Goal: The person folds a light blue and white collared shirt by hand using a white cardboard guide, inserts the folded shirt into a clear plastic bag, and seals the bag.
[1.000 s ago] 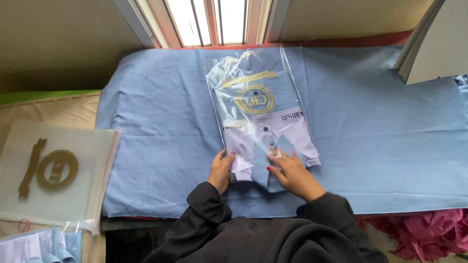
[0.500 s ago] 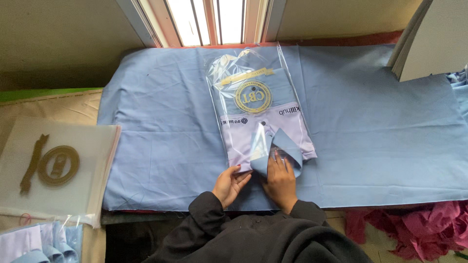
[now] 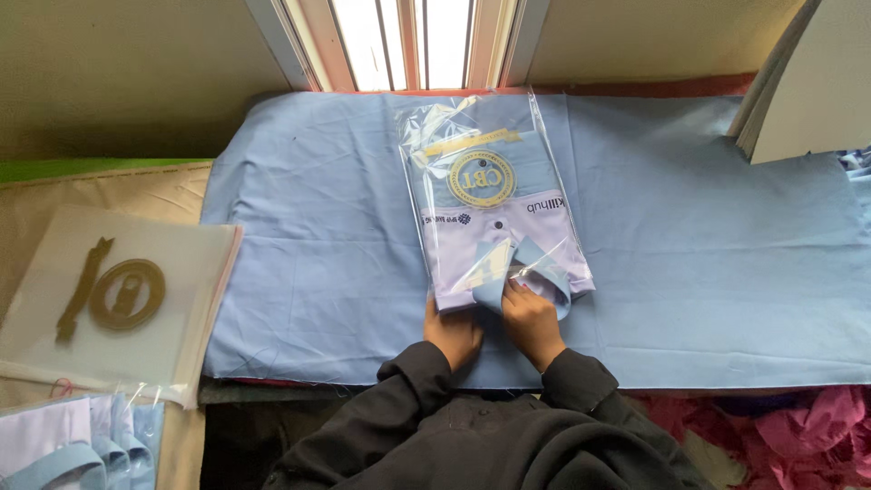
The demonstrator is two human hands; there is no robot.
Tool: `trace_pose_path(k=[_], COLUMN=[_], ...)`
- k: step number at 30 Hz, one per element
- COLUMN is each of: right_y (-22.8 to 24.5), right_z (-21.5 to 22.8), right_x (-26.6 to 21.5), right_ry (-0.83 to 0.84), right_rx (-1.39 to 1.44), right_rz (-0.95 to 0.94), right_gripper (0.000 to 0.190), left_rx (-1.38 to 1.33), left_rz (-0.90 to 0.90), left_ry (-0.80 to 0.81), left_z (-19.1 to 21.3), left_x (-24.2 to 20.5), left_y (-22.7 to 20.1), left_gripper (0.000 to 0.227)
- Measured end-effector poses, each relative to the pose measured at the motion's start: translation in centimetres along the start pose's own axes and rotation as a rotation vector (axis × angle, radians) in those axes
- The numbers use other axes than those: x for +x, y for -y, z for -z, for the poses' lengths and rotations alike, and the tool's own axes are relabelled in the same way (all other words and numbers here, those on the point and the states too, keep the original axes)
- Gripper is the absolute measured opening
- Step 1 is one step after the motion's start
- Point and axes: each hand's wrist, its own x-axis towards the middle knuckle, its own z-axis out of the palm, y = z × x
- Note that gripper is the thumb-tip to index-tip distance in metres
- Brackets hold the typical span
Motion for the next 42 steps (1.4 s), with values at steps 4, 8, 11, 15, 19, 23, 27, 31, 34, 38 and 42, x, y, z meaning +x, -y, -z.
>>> trace_pose_path(k=[4,8,11,15,19,23,27,31,34,38,42], right_y=[0.3,0.1,-0.9,-3.0,-4.6,-5.4,-5.0,-4.6,-3.5,-1.3,-0.5], right_z=[-1.0,-2.7,-4.7,-7.3,-8.7,-10.1,-11.2,-10.1,-7.5,-5.8,-8.0], right_x=[-0.5,-0.8,-0.1,2.3,5.2,6.8,7.1,7.9,7.2,5.2,5.8], right_ry=[0.028,-0.008,0.013,0.066,0.073,0.061,-0.077,0.393,0.478,0.045,0.097], right_rx=[-0.070,-0.090,-0.123,-0.147,-0.187,-0.237,-0.190,-0.157,-0.099,0.049,-0.084], right_rz=[0.028,0.063,0.085,0.067,0.094,0.071,0.020,-0.139,-0.196,-0.041,0.108], right_gripper=[0.021,0.022,0.020,0.010,0.017,0.013,0.026,0.020,0.034,0.071,0.058], left_rx=[0.090,0.052,-0.007,-0.046,0.023,0.065,0.089,0.023,-0.106,-0.457,-0.891], left_rz=[0.012,0.028,0.125,0.126,0.041,0.050,0.044,0.049,0.001,0.225,0.544], left_ry=[-0.141,-0.112,0.141,0.090,-0.062,0.002,-0.007,0.004,-0.159,-0.063,-0.373], left_z=[-2.4,-1.9,0.4,1.6,0.5,-0.4,-0.5,0.3,1.0,0.6,-1.5], left_x=[0.1,0.8,1.3,1.5,1.5,1.9,2.0,1.9,1.4,-0.3,1.0], left_y=[-0.1,0.2,-0.2,-0.5,0.0,0.5,0.7,0.6,1.1,3.7,7.3], left_gripper=[0.048,0.062,0.061,0.063,0.074,0.079,0.083,0.080,0.068,0.032,0.030])
